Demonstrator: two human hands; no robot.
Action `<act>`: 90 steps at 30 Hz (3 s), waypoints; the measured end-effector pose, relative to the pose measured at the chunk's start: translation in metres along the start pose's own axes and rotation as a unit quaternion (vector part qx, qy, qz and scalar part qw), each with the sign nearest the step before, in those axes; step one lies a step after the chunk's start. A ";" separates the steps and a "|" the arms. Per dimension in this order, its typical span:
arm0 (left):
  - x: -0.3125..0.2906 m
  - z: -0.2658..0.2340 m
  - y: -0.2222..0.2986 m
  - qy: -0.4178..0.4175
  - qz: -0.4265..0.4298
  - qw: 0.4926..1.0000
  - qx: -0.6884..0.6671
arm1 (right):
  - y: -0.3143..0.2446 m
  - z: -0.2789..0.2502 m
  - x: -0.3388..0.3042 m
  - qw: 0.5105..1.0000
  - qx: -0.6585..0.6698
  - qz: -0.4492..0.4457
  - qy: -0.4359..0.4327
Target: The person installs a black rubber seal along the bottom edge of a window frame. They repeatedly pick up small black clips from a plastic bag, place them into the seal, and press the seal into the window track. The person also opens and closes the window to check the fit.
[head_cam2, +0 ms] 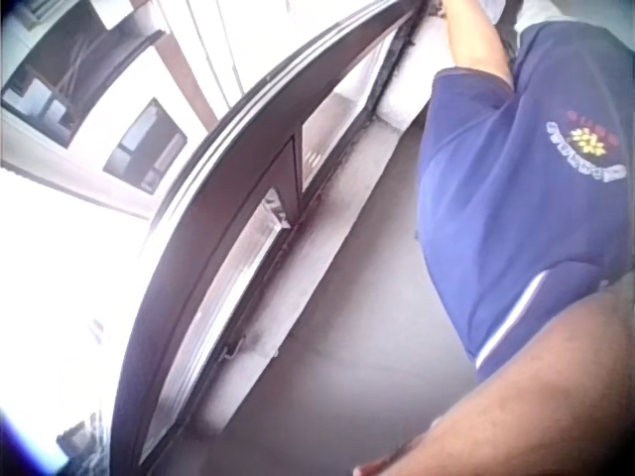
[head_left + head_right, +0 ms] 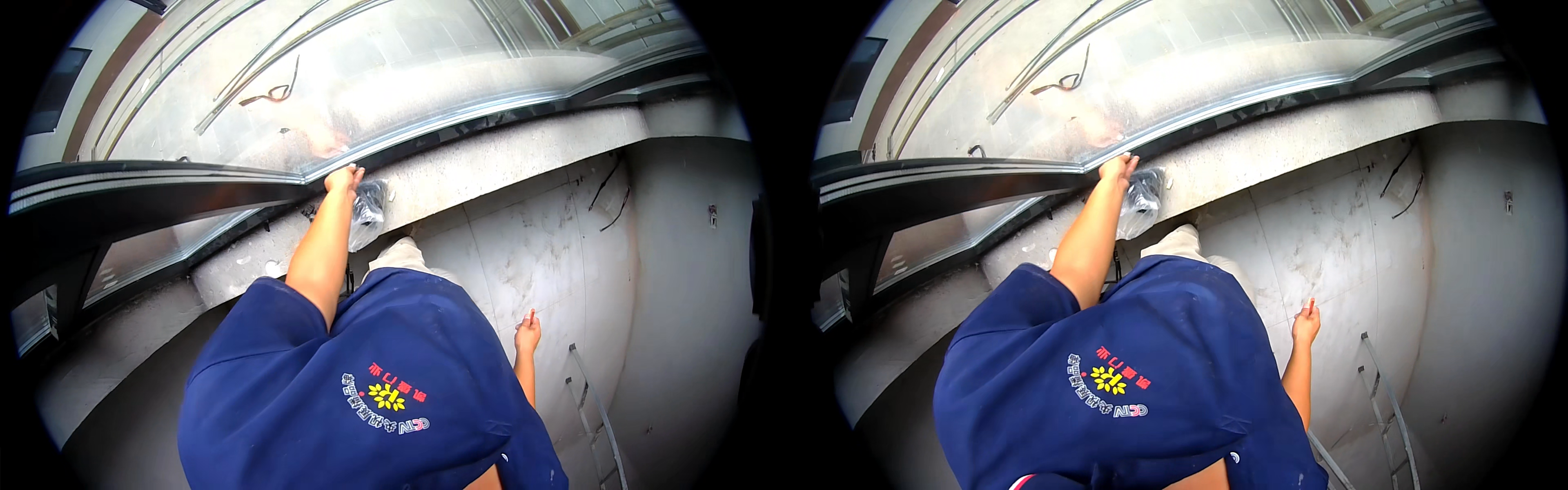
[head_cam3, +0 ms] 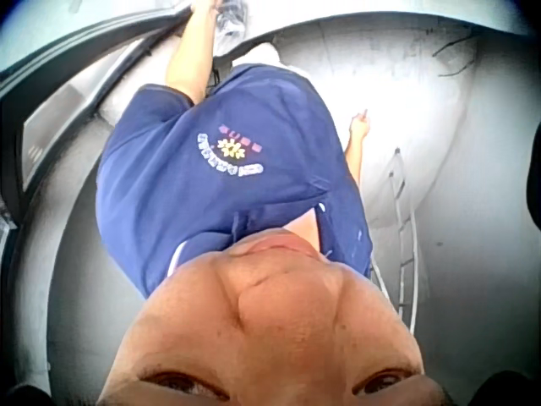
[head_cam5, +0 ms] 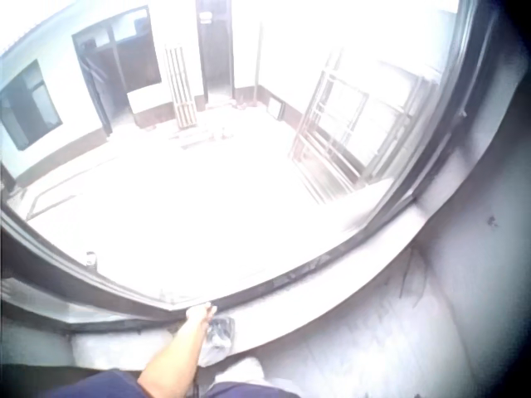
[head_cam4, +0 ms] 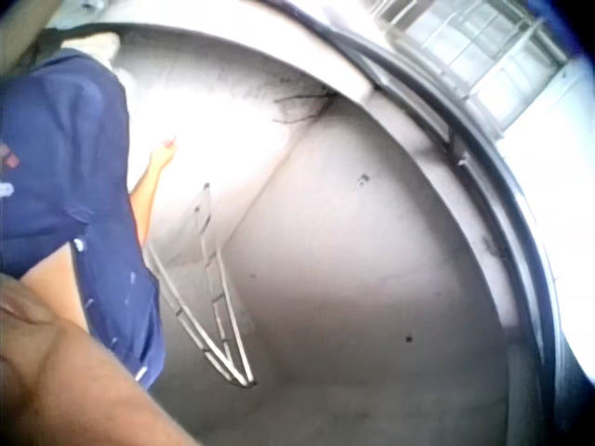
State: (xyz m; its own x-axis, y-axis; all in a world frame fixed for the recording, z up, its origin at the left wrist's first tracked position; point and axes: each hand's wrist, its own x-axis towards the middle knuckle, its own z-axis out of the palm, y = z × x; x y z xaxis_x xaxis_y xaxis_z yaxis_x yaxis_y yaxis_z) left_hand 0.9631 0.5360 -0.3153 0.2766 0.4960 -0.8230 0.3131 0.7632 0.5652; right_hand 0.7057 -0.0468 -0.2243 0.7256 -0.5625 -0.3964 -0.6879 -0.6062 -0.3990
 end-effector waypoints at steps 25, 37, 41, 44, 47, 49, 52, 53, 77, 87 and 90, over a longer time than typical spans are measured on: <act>0.058 0.049 -0.086 0.094 0.044 0.923 -0.370 | -0.110 -0.121 0.302 0.968 -0.180 -0.165 -0.057; 0.053 0.054 -0.098 0.113 0.061 0.940 -0.317 | -0.168 -0.100 0.251 0.955 -0.166 -0.204 -0.134; 0.050 0.048 -0.095 0.099 0.032 0.950 -0.295 | -0.188 -0.065 0.216 0.949 -0.106 -0.223 -0.197; 0.044 0.040 -0.085 0.069 0.004 0.970 -0.235 | -0.227 -0.016 0.187 0.914 -0.111 -0.299 -0.253; 0.027 0.031 -0.072 0.030 -0.007 0.982 -0.184 | -0.280 0.045 0.150 0.879 -0.156 -0.335 -0.300; 0.006 0.026 -0.070 0.012 0.022 0.998 -0.061 | -0.312 0.094 0.121 0.855 -0.121 -0.391 -0.318; -0.025 0.013 -0.065 -0.060 0.051 0.991 0.107 | -0.351 0.172 0.087 0.823 -0.055 -0.450 -0.342; -0.032 0.009 -0.063 -0.068 0.055 0.987 0.134 | -0.362 0.198 0.077 0.826 -0.019 -0.424 -0.371; -0.005 0.030 -0.011 0.113 0.130 0.853 0.492 | -0.419 0.415 0.004 0.860 0.106 -0.338 -0.368; 0.000 0.022 -0.019 0.103 0.173 0.850 0.486 | -0.427 0.403 -0.001 0.857 -0.004 -0.362 -0.365; -0.001 0.022 -0.027 0.090 0.170 0.878 0.437 | -0.433 0.390 0.004 0.856 -0.065 -0.371 -0.354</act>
State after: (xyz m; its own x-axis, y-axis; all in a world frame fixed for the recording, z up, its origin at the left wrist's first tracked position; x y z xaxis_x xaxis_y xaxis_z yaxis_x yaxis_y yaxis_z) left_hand 0.9745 0.5055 -0.3286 0.3650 0.7518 -0.5492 0.8407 -0.0127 0.5413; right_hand 1.0002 0.4330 -0.3758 0.7392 0.4579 -0.4938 -0.0004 -0.7329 -0.6803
